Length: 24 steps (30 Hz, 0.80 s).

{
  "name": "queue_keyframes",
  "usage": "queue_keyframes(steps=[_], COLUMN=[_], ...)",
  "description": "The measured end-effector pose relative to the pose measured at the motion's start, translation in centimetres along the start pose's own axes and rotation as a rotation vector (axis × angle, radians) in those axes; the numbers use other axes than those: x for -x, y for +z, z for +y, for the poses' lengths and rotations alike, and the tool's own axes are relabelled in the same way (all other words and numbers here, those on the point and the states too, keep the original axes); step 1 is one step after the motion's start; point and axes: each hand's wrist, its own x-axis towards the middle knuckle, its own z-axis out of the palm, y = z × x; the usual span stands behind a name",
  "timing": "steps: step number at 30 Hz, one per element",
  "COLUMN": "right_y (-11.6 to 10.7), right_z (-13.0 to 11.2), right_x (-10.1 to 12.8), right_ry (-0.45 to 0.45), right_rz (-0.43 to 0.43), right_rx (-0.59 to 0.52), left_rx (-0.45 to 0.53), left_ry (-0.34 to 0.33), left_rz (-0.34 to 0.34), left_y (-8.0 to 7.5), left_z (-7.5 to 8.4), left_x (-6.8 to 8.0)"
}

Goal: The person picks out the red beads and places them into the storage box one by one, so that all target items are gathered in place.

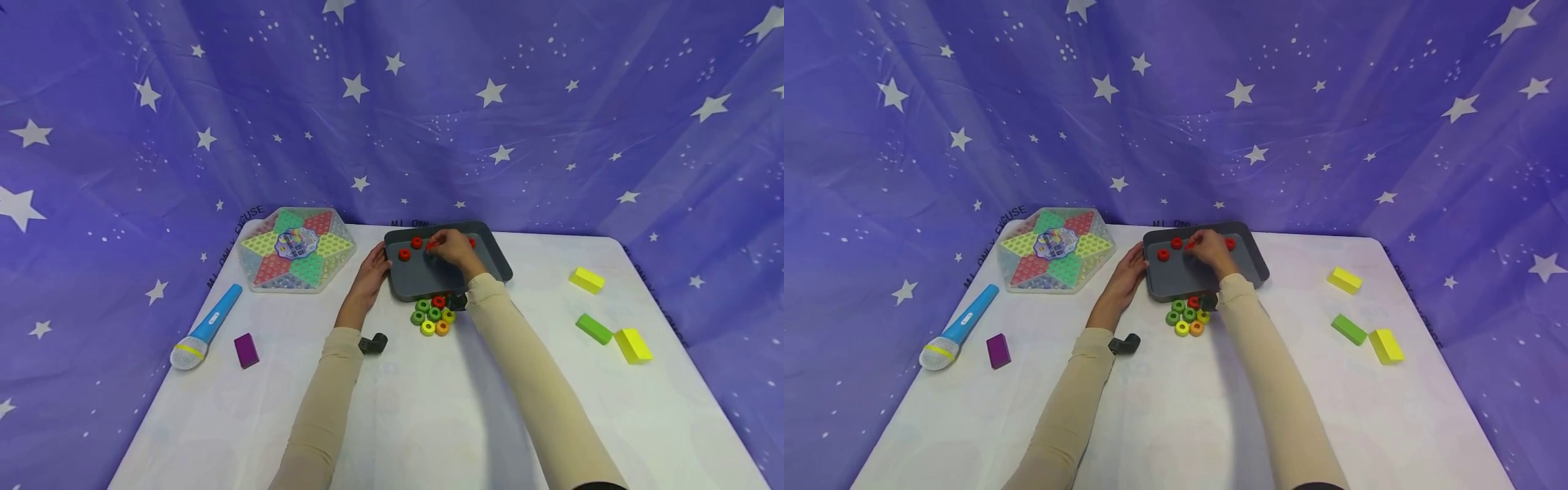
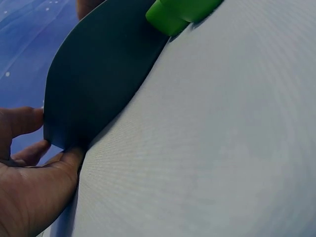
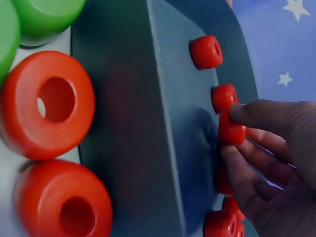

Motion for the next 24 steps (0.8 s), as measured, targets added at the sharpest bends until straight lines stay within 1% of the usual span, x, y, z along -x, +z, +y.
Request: queue_keyframes(steps=[4,11,19,24], right_y=[0.3,0.5,0.4,0.2], right_z=[0.1,-0.1,-0.4,-0.6], right_x=[-0.3,-0.5,-1.2,-1.3], right_ry=[-0.003,-0.033,-0.037,-0.042], right_rz=[-0.016,-0.058,-0.068,-0.079], right_rx=[0.103,0.185,0.214,0.223], left_rx=[0.004,0.022,0.023,0.022], left_ry=[-0.002,0.002,0.022,0.019], left_rz=[-0.008,-0.011,-0.024,-0.017], left_y=[0.1,0.0,0.0,0.1], left_z=[-0.3,-0.7,-0.3,-0.1], left_x=[0.1,0.2,0.0,0.0])
